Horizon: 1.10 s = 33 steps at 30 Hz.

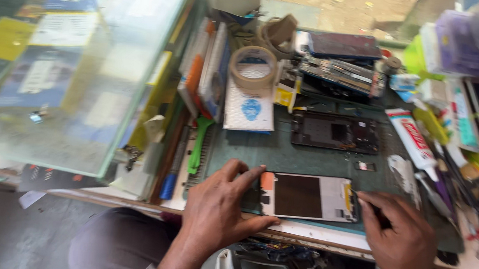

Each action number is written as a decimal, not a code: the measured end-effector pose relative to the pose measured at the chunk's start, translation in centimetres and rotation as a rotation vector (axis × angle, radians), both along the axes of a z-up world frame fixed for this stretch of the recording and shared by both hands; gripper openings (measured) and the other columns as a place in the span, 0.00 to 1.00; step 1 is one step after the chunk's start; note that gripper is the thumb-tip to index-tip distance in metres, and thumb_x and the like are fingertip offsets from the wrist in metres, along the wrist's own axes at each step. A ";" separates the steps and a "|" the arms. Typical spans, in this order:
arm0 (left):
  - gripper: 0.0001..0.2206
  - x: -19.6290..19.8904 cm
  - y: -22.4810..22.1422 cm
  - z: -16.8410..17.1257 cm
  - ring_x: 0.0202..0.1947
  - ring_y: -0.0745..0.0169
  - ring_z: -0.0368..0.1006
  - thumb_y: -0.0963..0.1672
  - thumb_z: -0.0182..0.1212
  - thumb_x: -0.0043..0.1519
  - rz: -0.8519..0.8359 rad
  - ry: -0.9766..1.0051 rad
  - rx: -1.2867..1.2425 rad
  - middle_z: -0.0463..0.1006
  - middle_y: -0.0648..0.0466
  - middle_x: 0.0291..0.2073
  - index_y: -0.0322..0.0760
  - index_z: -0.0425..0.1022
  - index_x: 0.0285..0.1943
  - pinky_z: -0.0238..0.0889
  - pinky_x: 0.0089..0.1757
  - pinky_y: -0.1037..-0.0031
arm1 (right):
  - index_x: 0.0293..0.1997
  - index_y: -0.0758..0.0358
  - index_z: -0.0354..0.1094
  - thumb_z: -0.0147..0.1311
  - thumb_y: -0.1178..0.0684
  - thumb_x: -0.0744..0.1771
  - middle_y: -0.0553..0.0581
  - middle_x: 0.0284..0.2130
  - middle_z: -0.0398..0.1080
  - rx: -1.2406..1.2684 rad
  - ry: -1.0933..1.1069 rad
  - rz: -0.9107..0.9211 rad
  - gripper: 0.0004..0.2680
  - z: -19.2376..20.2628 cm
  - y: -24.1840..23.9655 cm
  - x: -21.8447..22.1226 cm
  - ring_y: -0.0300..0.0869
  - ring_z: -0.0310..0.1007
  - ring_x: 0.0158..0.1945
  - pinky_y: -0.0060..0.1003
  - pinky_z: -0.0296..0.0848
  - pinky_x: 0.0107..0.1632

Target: The person uses a metal spudger to pry and separate the screen assembly from the smartphone frame, then peels off adhesive tape from the screen edges. The person handles the phone repeatedly, adjusting its position on the workbench while working on the display area.

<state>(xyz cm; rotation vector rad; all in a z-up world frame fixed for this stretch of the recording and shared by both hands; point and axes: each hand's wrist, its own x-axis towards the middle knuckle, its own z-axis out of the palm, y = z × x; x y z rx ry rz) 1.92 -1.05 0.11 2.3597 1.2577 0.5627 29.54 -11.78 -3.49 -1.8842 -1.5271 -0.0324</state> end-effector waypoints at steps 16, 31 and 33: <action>0.38 0.3 0.0 -0.4 0.43 0.52 0.77 0.58 0.77 0.42 -0.008 0.026 0.011 0.75 0.52 0.47 0.42 0.76 0.62 0.72 0.38 0.62 | 0.46 0.58 0.77 0.60 0.59 0.65 0.56 0.40 0.79 0.005 -0.006 0.033 0.07 -0.5 0.0 0.4 0.43 0.82 0.41 0.37 0.79 0.40; 0.38 0.2 0.0 0.6 0.44 0.50 0.75 0.57 0.76 0.43 -0.015 0.042 -0.048 0.74 0.52 0.46 0.43 0.74 0.63 0.70 0.39 0.60 | 0.51 0.60 0.77 0.61 0.60 0.66 0.59 0.41 0.78 0.108 -0.028 -0.015 0.09 0.4 0.0 -0.2 0.45 0.81 0.41 0.37 0.76 0.42; 0.39 0.3 0.1 0.9 0.45 0.49 0.75 0.57 0.77 0.42 -0.027 0.043 -0.035 0.74 0.52 0.46 0.42 0.74 0.63 0.69 0.40 0.59 | 0.50 0.60 0.77 0.61 0.61 0.67 0.59 0.41 0.78 0.134 -0.034 -0.008 0.08 0.4 -0.1 -0.1 0.44 0.80 0.42 0.37 0.76 0.43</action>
